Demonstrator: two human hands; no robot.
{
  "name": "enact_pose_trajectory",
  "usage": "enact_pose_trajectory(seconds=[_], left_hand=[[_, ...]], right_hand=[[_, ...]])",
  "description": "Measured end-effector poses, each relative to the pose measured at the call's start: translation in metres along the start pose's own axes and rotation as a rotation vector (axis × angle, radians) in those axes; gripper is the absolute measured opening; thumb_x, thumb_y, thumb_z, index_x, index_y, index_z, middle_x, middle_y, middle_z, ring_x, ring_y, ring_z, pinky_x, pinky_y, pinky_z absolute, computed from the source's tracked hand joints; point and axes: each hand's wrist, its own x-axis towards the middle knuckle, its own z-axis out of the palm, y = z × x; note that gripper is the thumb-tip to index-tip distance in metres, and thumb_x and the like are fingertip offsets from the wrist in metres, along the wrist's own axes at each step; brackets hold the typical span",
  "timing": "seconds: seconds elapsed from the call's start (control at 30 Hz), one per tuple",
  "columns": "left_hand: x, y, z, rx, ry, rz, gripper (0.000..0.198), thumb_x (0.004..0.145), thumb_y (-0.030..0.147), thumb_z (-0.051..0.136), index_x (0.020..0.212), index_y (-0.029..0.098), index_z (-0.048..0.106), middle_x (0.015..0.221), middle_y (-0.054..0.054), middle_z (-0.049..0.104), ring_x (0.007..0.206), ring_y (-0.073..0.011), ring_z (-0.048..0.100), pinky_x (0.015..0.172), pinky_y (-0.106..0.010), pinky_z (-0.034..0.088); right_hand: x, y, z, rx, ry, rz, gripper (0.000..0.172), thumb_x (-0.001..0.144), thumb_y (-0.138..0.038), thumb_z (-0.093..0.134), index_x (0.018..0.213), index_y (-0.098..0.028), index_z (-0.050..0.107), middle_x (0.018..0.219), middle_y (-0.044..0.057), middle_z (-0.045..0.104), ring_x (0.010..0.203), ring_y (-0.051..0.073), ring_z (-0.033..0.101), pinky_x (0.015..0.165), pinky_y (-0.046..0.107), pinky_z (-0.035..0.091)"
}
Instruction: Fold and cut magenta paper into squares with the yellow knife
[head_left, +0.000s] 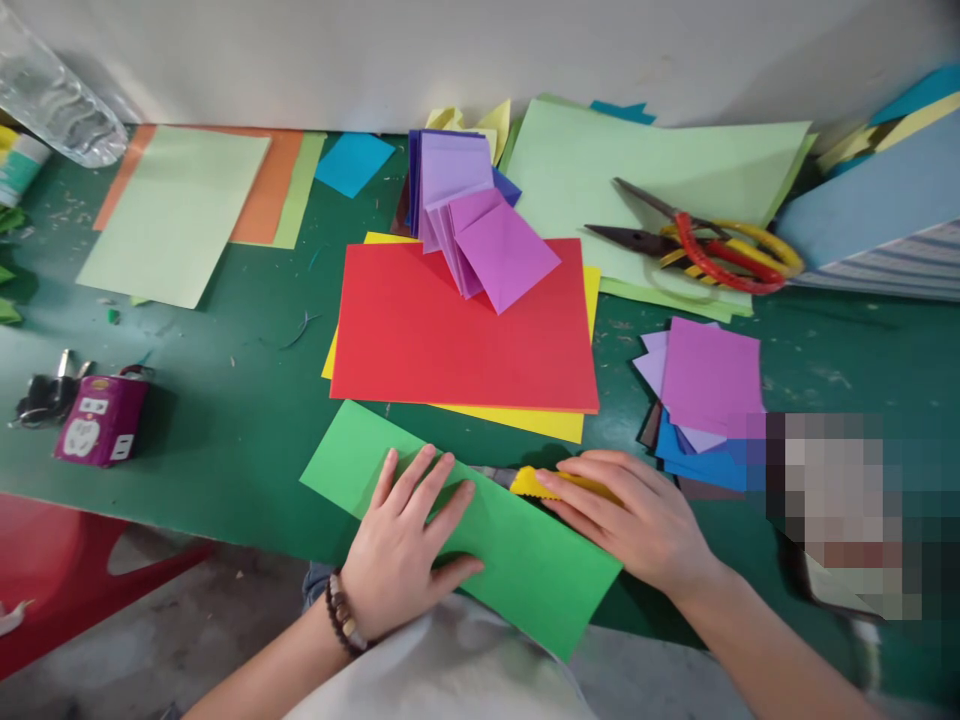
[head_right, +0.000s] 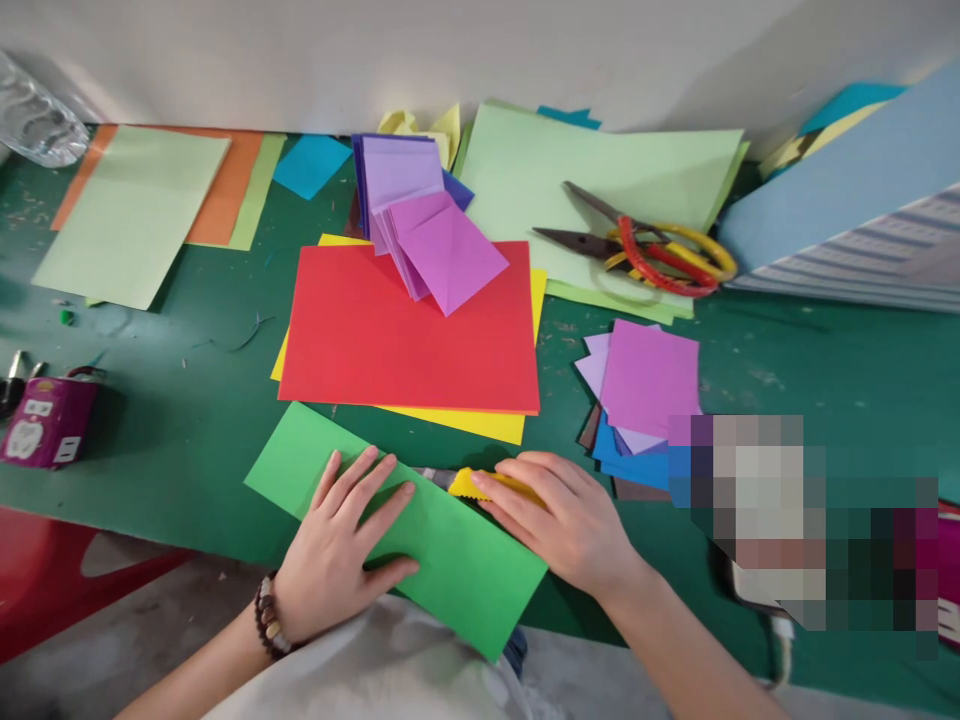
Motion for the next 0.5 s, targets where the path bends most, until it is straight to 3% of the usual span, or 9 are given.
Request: enact_pose_trajectory(seconds=[0.5], left_hand=[[0.001, 0.000, 0.000, -0.021, 0.001, 0.001, 0.059, 0.089, 0.054, 0.056, 0.137, 0.019, 0.051, 0.145, -0.015, 0.047, 0.139, -0.0351, 0.034, 0.114, -0.062, 0.024]], right_hand=[[0.008, 0.000, 0.001, 0.047, -0.020, -0.022, 0.034, 0.083, -0.019, 0.068, 0.116, -0.026, 0.067, 0.093, 0.005, 0.068, 0.088, 0.017, 0.062, 0.080, 0.031, 0.055]])
